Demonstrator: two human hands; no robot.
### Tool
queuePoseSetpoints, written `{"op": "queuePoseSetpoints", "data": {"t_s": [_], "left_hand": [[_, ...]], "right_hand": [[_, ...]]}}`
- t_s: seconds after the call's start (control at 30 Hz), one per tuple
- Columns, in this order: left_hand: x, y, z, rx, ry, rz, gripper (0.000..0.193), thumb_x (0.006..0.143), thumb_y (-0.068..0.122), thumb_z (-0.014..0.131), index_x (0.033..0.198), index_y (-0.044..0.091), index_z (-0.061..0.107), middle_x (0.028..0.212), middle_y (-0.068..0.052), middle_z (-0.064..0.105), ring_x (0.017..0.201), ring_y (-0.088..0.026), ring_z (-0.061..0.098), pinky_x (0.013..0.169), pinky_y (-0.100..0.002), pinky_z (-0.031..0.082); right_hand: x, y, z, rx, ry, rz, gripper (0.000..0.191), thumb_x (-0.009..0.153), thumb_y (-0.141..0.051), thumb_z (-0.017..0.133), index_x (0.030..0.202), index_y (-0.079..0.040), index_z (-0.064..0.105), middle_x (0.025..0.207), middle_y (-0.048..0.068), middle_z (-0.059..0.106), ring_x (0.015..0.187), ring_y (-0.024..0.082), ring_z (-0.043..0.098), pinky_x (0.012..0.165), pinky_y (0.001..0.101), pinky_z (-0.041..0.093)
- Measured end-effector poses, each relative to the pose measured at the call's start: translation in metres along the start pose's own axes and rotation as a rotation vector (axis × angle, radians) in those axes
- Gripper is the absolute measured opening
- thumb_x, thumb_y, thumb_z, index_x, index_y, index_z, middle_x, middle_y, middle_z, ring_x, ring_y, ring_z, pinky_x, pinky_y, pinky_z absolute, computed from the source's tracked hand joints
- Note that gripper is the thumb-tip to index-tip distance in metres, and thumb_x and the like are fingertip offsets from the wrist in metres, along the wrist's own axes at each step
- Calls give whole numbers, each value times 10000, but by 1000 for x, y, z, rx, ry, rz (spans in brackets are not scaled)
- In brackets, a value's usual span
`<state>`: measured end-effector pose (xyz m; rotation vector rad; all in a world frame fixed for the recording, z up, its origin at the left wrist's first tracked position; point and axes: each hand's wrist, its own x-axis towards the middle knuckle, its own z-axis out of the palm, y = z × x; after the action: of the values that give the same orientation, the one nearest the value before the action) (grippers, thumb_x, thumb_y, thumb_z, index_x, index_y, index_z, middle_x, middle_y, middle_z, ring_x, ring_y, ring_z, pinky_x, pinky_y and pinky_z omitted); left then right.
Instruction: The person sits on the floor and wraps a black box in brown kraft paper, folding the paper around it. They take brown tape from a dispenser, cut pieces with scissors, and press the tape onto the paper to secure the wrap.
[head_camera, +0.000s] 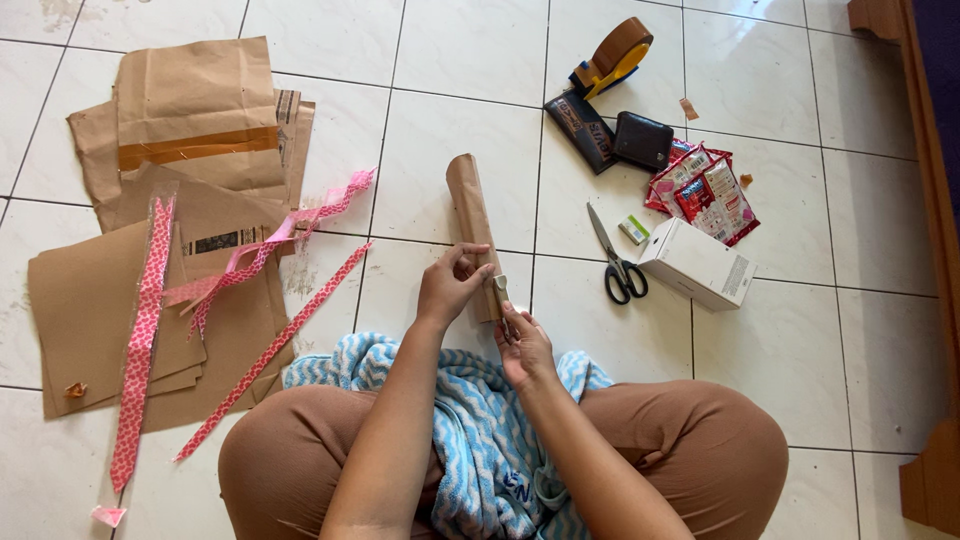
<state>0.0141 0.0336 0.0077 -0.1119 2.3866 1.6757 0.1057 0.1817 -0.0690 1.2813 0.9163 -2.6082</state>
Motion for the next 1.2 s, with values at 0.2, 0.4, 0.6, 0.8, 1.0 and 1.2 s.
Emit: {"op": "queuePoseSetpoints", "data": {"t_s": [0.2,0.4,0.6,0.8,1.0,1.2], "left_hand": [[0,1,3,-115,-80,-102,467,864,429,812,1255,193,713,733,13,610,689,-83,602,645,-287,535],[0,4,4,31,-131,-96,750,672,481,903,1314,221,618,844,2,689,772,-124,699,719,-292,610],[-3,-5,6,-80,-90,-40,661,720,382,892,1296,191,631,798,4,650,737,-112,662,700,-291,596],[-1,-9,9,-58,-52,-22,608,741,346,889,1277,182,652,763,11,629,706,-102,630,677,-287,579],[0,-9,5,-7,-98,-94,620,732,412,887,1268,200,658,734,27,626,693,-100,620,676,-296,556],[5,-9,6,106,86,84,326,925,427,745,1171,214,743,1052,-16,614,887,-138,699,818,-299,609]], "right_hand": [[3,6,3,44,48,-84,478,807,-62,823,1103,-120,452,1019,83,622,946,205,617,870,330,537],[12,11,2,31,69,-134,424,852,-38,784,1060,-127,425,1006,69,597,958,198,627,917,347,549],[27,24,-4,50,30,-202,360,846,8,767,993,-134,471,952,39,588,898,182,621,900,359,544],[25,24,2,-3,-4,-268,352,873,-2,785,1015,-105,480,970,41,587,918,179,625,897,347,536],[-27,-5,5,-132,-13,-69,364,879,-159,763,1166,-112,543,977,49,609,907,180,596,818,376,520],[-85,-53,-25,-307,54,43,517,839,-193,819,1240,-64,519,990,67,635,916,198,626,818,374,508]]}}
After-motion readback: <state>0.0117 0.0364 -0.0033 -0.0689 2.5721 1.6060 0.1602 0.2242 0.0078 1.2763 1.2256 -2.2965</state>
